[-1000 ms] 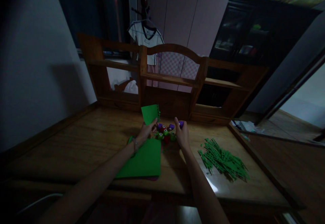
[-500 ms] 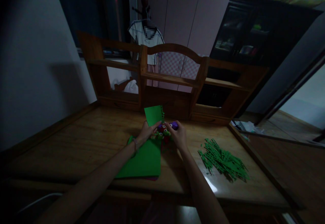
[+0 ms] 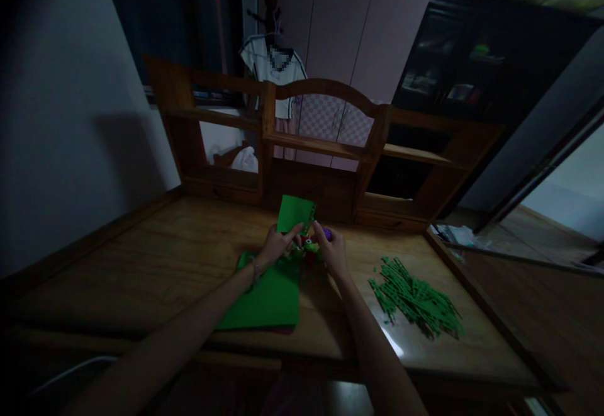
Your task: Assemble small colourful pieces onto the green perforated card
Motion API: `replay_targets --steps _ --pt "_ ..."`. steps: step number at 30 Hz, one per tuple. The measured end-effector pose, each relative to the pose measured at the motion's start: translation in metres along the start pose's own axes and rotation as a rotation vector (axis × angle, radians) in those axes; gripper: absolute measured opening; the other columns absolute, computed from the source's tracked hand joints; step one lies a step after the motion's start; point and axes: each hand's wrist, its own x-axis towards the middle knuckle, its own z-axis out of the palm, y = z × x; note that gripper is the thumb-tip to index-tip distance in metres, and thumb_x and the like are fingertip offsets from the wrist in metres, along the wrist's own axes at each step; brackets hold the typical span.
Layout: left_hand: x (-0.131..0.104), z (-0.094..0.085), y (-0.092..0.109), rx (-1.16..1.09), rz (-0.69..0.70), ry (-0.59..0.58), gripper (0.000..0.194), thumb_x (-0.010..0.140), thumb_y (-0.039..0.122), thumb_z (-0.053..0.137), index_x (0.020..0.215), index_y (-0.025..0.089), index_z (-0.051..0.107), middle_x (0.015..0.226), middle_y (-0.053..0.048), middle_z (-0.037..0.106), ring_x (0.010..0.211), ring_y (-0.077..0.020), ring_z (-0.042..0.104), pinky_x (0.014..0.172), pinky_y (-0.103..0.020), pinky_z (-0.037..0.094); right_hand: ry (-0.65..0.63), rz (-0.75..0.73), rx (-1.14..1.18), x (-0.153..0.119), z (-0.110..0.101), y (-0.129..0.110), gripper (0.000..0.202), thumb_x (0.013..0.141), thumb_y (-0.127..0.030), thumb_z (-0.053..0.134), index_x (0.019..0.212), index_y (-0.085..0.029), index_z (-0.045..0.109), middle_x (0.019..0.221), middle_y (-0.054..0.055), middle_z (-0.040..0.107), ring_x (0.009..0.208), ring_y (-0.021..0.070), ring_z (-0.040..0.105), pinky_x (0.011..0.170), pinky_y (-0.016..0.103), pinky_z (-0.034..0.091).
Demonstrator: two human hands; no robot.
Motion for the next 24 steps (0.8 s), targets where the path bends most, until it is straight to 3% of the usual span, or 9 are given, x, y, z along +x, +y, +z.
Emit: replay_targets --steps 4,8,12,16,20,24 --pt "0.0 0.0 -0.002 -0.047 -0.022 0.03 0.051 0.078 0.06 0.047 0.06 0.013 0.061 0.041 0.0 0.047 0.033 -0.0082 0.04 0.037 -0.02 0.03 0.007 -0.001 0.056 0.002 0.004 0.002 0.04 0.074 -0.056 0.057 0.076 -0.017 0.06 0.06 0.0 0.056 0.051 0.0119 0.049 0.048 0.023 0.037" --pt "0.003 0.0 -0.005 -0.08 -0.018 0.011 0.049 0.079 0.059 0.046 0.071 0.014 0.061 0.046 0.0 0.054 0.039 -0.0103 0.048 0.041 -0.021 0.035 0.077 -0.006 0.127 0.002 0.005 0.002 0.045 0.07 -0.055 0.062 0.096 -0.019 0.055 0.067 0.0 0.06 0.054 0.0131 0.053 0.05 0.023 0.041" --pt "0.005 0.0 -0.008 -0.08 0.013 0.036 0.048 0.081 0.058 0.045 0.068 0.014 0.06 0.047 -0.001 0.056 0.041 -0.011 0.051 0.049 -0.022 0.041 0.087 0.008 0.121 0.003 0.0 0.002 0.041 0.069 -0.057 0.062 0.081 -0.018 0.055 0.061 0.0 0.059 0.052 0.0131 0.053 0.048 0.023 0.04" --pt "0.004 0.0 -0.003 -0.114 0.016 0.009 0.049 0.081 0.058 0.045 0.071 0.013 0.062 0.049 -0.002 0.058 0.038 -0.0109 0.05 0.047 -0.023 0.039 0.047 0.077 0.093 0.005 -0.005 0.004 0.047 0.07 -0.064 0.056 0.07 -0.017 0.059 0.054 0.0 0.057 0.046 0.0131 0.048 0.044 0.025 0.034" --pt "0.001 0.001 0.002 -0.123 0.022 -0.005 0.048 0.08 0.057 0.046 0.072 0.013 0.063 0.052 -0.003 0.06 0.039 -0.0105 0.051 0.047 -0.022 0.04 0.011 0.118 0.123 0.005 -0.003 0.004 0.048 0.071 -0.066 0.053 0.07 -0.018 0.06 0.051 -0.001 0.053 0.044 0.0124 0.045 0.042 0.024 0.03" --pt "-0.001 0.003 0.003 -0.097 0.026 0.007 0.046 0.078 0.056 0.05 0.068 0.013 0.062 0.051 -0.003 0.06 0.038 -0.0104 0.05 0.046 -0.022 0.038 -0.028 0.116 0.237 0.004 0.002 0.001 0.046 0.072 -0.063 0.054 0.082 -0.019 0.062 0.062 0.0 0.059 0.049 0.0124 0.049 0.045 0.024 0.035"
